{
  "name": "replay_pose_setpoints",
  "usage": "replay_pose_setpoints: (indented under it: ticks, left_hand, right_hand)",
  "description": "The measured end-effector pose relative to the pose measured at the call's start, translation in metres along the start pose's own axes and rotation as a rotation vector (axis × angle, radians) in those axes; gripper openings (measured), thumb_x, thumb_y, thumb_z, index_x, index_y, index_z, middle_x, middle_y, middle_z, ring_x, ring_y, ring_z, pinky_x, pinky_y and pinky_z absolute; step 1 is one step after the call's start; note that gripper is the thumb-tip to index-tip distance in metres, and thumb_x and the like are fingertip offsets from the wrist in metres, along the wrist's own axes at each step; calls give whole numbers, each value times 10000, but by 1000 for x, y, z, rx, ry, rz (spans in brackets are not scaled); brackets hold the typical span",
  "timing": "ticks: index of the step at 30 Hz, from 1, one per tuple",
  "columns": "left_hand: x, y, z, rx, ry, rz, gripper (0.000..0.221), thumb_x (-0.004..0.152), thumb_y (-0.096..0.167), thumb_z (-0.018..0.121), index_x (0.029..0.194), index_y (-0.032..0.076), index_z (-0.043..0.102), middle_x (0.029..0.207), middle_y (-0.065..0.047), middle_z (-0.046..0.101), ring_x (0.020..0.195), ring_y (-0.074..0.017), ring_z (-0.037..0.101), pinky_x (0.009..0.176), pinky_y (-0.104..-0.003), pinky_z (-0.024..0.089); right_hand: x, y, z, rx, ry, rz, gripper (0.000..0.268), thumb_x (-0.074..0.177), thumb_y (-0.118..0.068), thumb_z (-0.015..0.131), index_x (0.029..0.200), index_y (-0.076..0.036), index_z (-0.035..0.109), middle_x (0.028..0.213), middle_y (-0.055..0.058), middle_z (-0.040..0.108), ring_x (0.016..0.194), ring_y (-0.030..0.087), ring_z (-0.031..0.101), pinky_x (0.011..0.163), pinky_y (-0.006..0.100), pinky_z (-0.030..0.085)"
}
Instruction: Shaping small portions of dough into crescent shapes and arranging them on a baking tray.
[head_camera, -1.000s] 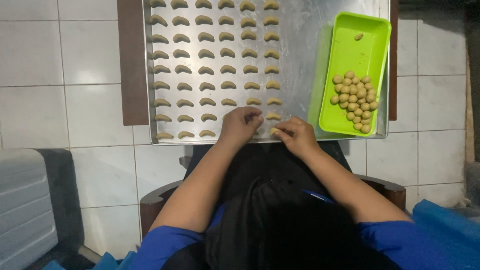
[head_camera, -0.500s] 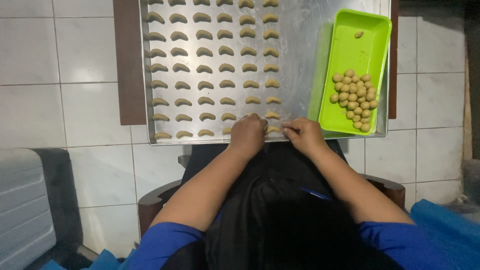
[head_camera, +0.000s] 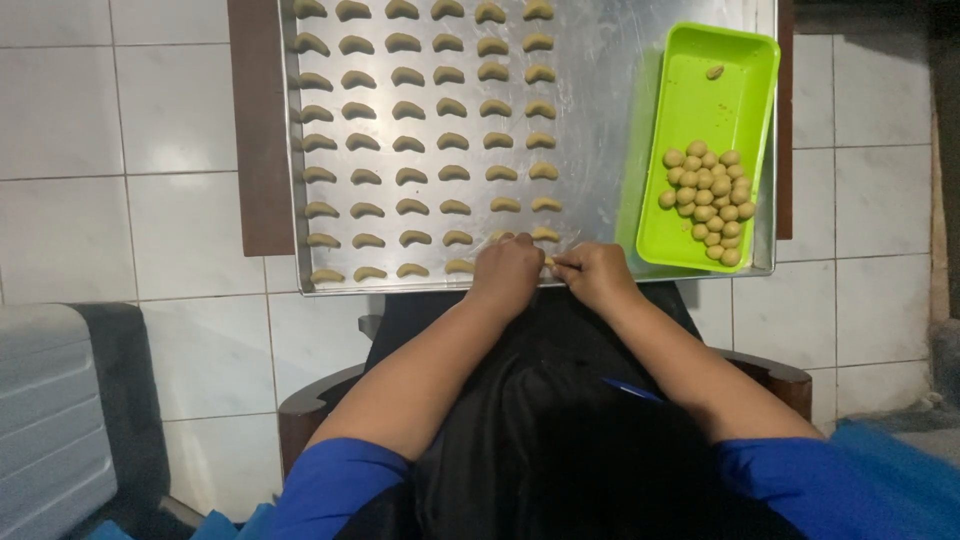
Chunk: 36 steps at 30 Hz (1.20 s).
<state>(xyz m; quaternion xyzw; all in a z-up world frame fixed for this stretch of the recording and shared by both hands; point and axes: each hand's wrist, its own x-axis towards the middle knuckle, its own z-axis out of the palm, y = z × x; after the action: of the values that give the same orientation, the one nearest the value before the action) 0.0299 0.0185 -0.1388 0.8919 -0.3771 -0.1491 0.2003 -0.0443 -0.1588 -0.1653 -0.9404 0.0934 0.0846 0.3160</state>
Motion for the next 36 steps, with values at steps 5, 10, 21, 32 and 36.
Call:
replay_pose_setpoints:
  ticks: [5, 10, 21, 32, 36]
  left_hand:
    - [2, 0, -1, 2, -32, -1, 52, 803, 39, 742, 808, 71, 783, 781, -129, 689, 777, -290, 708, 691, -410, 607]
    - [-7, 2, -24, -41, -33, -2, 76, 800, 51, 760, 873, 54, 781, 792, -142, 679, 787, -318, 709, 685, -442, 607]
    - [-19, 7, -66, -22, -94, -72, 60, 811, 59, 742, 856, 57, 782, 732, -147, 694, 745, -340, 727, 650, -434, 615]
    - [-9, 12, -30, -43, -110, -40, 105, 840, 10, 697, 876, 49, 787, 761, -155, 716, 777, -359, 744, 691, -448, 614]
    - [-12, 14, -39, -91, -116, -41, 97, 843, 31, 704, 895, 48, 785, 782, -171, 718, 804, -372, 744, 711, -468, 613]
  right_hand:
    - [1, 5, 7, -5, 18, -11, 131, 860, -171, 815, 985, -136, 828, 887, 119, 781, 931, 322, 741, 830, 378, 579]
    - [-7, -6, -11, 10, 32, -6, 185, 860, -220, 820, 1023, -133, 822, 920, 136, 777, 961, 336, 730, 847, 412, 578]
    - [-9, 13, -25, -65, 72, -5, 266, 765, -188, 874, 1021, -145, 817, 894, 102, 763, 916, 320, 731, 840, 422, 572]
    - [11, 9, -5, -108, 5, -27, 198, 895, -193, 743, 1075, -135, 801, 968, 150, 757, 1019, 369, 713, 894, 452, 562]
    - [11, 12, -10, -119, 11, -4, 190, 878, -208, 765, 1048, -129, 800, 983, 141, 764, 1038, 357, 716, 916, 441, 564]
